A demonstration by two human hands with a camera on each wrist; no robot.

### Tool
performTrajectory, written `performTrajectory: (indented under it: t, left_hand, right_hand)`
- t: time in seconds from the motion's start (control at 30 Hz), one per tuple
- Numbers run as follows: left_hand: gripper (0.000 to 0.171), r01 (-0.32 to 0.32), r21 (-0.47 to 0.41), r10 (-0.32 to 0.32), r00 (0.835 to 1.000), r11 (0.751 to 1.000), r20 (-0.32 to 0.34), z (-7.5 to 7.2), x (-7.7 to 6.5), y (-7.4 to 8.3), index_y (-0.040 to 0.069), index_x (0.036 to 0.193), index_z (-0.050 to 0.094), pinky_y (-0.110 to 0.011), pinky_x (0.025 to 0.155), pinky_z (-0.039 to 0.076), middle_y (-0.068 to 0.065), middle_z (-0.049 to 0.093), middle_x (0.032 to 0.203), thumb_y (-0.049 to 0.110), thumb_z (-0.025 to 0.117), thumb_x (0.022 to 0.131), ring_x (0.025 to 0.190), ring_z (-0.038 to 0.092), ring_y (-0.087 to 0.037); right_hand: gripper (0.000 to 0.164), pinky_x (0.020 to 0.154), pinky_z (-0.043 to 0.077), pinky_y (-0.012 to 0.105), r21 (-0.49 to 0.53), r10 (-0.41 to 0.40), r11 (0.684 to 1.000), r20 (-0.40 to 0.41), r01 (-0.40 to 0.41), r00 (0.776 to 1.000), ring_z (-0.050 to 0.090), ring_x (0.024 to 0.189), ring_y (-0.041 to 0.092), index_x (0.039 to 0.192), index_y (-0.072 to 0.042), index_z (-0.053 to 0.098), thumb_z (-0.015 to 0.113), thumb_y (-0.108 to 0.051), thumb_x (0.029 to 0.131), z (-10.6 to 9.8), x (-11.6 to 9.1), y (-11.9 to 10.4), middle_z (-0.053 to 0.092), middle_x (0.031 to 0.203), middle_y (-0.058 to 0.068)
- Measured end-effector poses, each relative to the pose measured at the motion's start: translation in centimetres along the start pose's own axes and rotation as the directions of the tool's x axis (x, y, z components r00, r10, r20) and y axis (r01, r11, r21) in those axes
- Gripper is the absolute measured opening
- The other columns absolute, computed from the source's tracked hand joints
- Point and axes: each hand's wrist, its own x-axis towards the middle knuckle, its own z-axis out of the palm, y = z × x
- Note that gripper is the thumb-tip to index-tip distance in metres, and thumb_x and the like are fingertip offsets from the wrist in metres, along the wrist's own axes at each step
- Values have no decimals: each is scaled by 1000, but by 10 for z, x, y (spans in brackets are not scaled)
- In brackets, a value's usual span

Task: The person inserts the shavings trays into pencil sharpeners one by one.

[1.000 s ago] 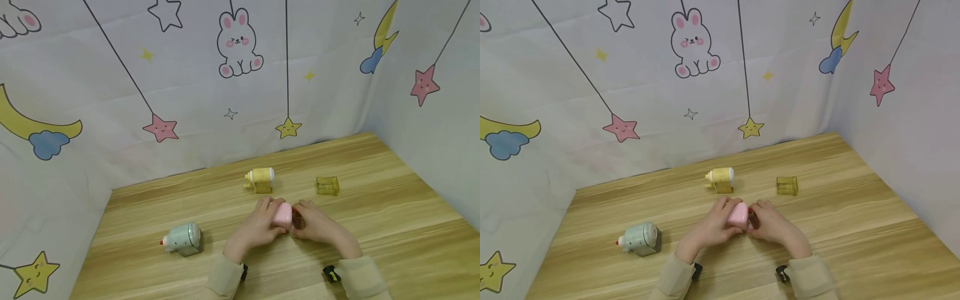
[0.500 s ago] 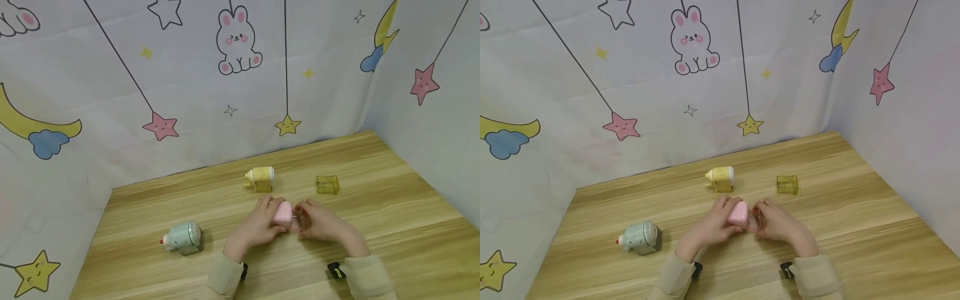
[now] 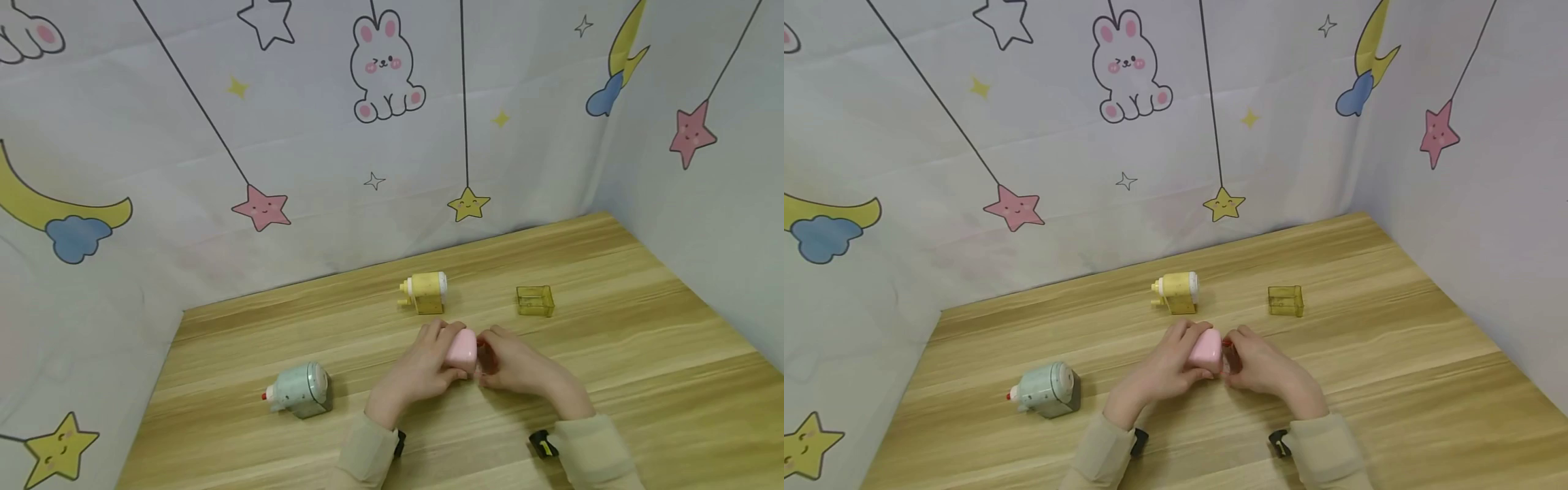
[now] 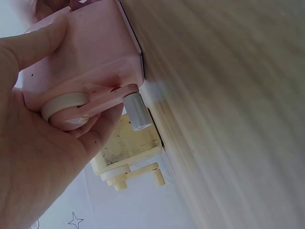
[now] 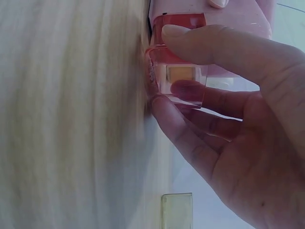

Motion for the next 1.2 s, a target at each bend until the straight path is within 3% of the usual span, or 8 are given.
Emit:
performTrajectory:
  t: [0.43,0.83,1.2]
  left_hand:
    - [64,-15,3,15,1000,1000,-12,-2,-1,1,15,131,36,-34,81,48,-4,43,113,29,68,78,100,39,-18]
    - [64,-15,-3,15,1000,1000,-20,1,-1,0,17,131,36,-34,81,48,-3,42,111,28,69,78,99,39,-17]
    - [64,-24,-9,23,999,1000,-24,-1,-2,2,15,130,36,-34,82,47,-5,43,110,26,69,77,98,39,-17]
  right_hand:
    - [46,64,46,33,-16,-20,1000,-23,20,1000,45,76,15,103,-3,55,76,-19,65,3,3,1,53,92,8]
    - [48,67,48,38,-36,-39,999,-25,38,999,48,79,17,104,-1,54,76,-18,65,6,4,0,53,92,7]
    - [51,72,49,41,-5,-9,1000,-19,9,1000,49,81,16,107,-1,53,77,-19,65,9,6,-1,53,93,5]
